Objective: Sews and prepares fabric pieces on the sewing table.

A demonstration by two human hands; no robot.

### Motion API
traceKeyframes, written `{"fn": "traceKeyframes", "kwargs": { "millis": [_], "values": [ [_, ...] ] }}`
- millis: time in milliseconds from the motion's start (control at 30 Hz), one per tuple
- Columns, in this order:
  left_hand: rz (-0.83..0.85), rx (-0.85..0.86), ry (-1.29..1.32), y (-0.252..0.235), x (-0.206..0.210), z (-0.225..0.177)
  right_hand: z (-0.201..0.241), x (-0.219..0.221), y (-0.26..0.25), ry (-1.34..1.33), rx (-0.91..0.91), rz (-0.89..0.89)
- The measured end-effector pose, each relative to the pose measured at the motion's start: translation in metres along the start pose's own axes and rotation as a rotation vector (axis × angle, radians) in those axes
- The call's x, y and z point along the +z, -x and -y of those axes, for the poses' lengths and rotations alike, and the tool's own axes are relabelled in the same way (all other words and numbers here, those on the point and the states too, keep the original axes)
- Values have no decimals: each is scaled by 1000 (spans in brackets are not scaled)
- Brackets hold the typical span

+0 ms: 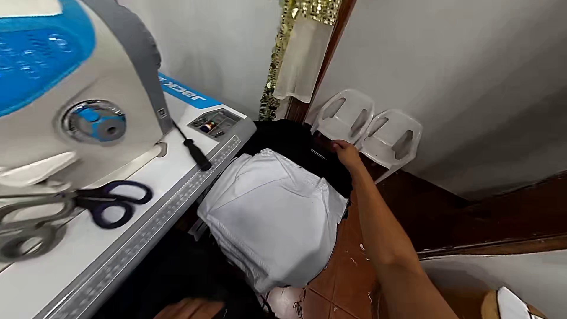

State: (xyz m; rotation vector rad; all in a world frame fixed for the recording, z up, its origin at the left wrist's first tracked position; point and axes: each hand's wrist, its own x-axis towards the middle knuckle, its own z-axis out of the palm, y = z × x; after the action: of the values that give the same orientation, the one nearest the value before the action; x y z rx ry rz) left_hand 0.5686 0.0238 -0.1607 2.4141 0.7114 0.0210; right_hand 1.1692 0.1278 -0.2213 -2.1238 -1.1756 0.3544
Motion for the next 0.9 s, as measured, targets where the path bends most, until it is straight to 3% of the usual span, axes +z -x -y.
{"fn": "traceKeyframes", "kwargs": {
  "millis": [100,233,300,400,500,567,767,833,900],
  "values": [
    [44,129,226,-107,4,-6,2,4,-52,-114,58,428],
    [89,73,486,-205,28,-7,31,-5,-56,135,-14,804],
    [101,34,564,-236,35,-9,30,-4,-54,208,-94,783],
    [117,-9,710,-268,43,-17,25,-10,-45,111,-168,738],
    [75,-130,1000,-283,49,-24,45,-27,-20,128,-201,603],
    [-20,-222,1211,-296,57,-29,69,-41,4,152,-192,612],
    [-340,-286,1742,-335,65,-78,187,-93,99,40,-178,923],
    [-338,-230,1944,-325,56,-89,204,-99,118,191,-304,927],
    [-314,-167,2087,-304,46,-92,218,-100,136,444,-503,818]
  ]
}}
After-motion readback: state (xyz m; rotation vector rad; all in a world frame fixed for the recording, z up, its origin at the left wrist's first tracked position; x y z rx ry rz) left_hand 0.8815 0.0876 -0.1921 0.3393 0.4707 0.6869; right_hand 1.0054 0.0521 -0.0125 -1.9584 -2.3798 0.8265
